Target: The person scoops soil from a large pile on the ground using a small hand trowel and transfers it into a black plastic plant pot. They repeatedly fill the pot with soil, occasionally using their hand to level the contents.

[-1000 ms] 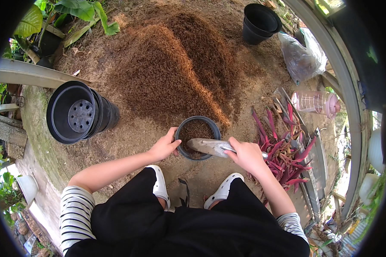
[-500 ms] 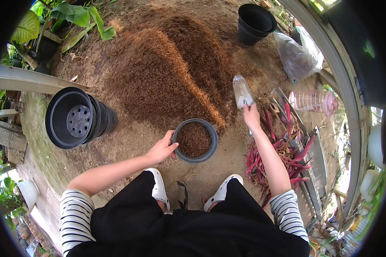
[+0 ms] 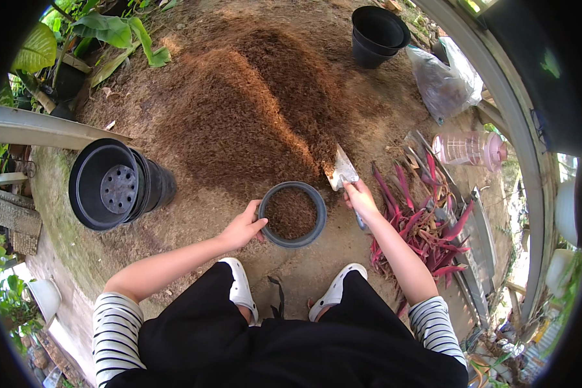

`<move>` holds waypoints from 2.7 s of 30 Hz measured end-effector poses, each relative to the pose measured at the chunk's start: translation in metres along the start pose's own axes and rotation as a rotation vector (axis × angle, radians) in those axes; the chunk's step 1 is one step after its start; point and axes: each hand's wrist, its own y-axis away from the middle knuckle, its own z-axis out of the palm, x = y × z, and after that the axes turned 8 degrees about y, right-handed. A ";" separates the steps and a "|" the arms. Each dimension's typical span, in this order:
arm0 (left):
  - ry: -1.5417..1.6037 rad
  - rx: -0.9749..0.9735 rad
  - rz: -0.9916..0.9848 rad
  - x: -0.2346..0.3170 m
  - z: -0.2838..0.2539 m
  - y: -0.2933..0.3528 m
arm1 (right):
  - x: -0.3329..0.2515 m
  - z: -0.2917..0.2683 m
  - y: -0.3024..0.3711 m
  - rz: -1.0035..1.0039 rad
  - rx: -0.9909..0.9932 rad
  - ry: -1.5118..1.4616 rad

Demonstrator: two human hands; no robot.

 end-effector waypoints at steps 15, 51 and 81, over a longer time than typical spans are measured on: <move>-0.005 0.010 0.043 -0.008 0.000 -0.003 | -0.039 -0.032 0.088 -0.111 -0.449 0.477; -0.006 0.010 0.009 -0.006 0.001 -0.005 | -0.066 0.013 0.118 -0.418 -0.100 0.991; 0.004 0.013 -0.004 -0.004 0.001 -0.003 | -0.096 0.009 0.138 -0.906 0.252 1.319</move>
